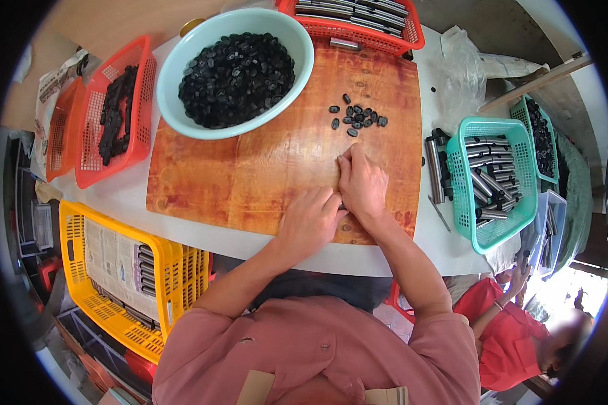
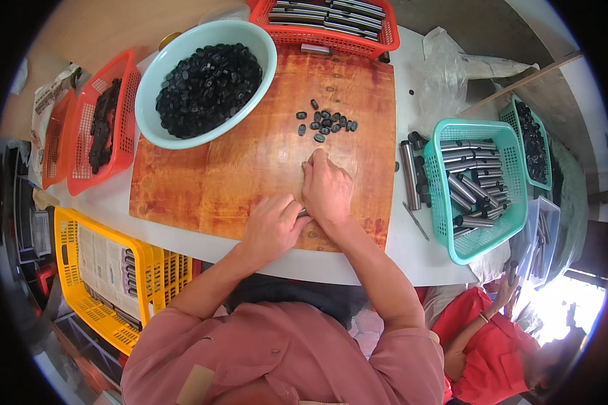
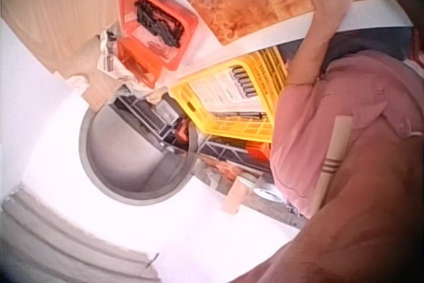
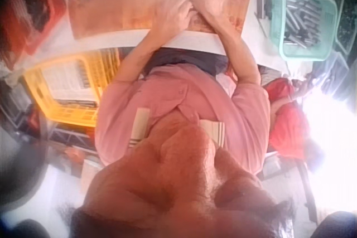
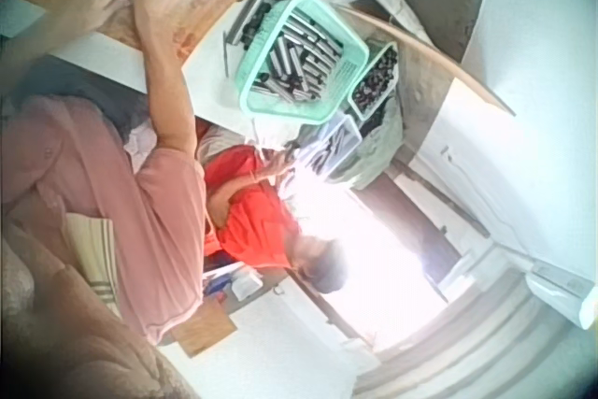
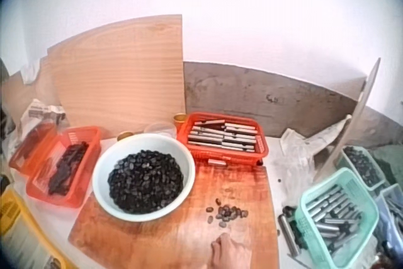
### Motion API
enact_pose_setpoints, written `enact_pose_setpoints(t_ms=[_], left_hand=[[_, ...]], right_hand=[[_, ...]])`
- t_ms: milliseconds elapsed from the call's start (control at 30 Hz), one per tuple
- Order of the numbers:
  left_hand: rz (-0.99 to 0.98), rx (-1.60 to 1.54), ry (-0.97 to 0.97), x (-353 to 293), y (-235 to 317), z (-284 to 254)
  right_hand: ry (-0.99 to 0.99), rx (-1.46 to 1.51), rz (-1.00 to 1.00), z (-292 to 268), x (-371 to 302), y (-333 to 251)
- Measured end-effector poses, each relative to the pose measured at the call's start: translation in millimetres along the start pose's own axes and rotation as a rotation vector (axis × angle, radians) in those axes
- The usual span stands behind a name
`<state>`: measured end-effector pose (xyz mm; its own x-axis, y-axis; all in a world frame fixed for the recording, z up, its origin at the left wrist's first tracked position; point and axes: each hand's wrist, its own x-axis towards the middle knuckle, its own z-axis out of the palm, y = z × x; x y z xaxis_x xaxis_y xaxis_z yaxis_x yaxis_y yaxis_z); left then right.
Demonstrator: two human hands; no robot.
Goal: The person repeatedly picks up small black caps and metal marker bodies, inserts the caps into the bodies, and places the assembled markers into a yellow basket. The process is repeated continuously with items from a bowl and a green basket.
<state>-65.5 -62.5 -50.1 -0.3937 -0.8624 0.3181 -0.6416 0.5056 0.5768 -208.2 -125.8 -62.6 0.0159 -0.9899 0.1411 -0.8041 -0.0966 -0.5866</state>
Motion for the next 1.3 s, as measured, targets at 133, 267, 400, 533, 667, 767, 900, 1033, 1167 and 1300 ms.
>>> enact_pose_setpoints(t_ms=[133,267,400,533,667,767,900,1033,1167,1300], left_hand=[[0.042,0.079,0.100,-7.0,-1.0,-3.4],[0.011,0.095,0.063,-7.9,-8.9,2.2],[-0.145,-0.065,0.038,-7.0,-13.7,4.2],[-0.576,-0.867,0.094,-44.4,-8.0,-65.8],[-0.565,-0.900,0.333,-124.5,-19.7,-142.4],[-0.754,-0.693,0.391,-188.6,-9.3,-226.9],[-0.868,-0.150,0.447,-300.1,-31.8,-282.9],[-1.005,0.359,-0.040,-381.0,-44.6,-299.5],[-0.855,0.568,-0.522,-424.9,-65.0,-282.3],[-0.437,0.752,-0.593,-431.7,-75.2,-267.6]], right_hand=[[-0.033,-0.067,0.036,1.1,0.0,-5.2],[0.204,0.171,0.107,4.6,-0.8,2.0],[0.282,0.548,0.059,10.9,6.5,42.0],[0.237,0.690,0.141,7.1,9.0,37.7],[0.190,0.592,0.052,9.7,5.4,32.9],[0.176,0.537,0.047,9.1,5.2,38.0],[0.190,0.471,0.054,11.5,3.1,35.7],[0.189,0.429,0.032,9.5,1.9,30.7],[0.152,0.374,-0.015,10.4,7.9,44.0],[0.192,0.413,-0.054,12.1,4.5,36.2]])
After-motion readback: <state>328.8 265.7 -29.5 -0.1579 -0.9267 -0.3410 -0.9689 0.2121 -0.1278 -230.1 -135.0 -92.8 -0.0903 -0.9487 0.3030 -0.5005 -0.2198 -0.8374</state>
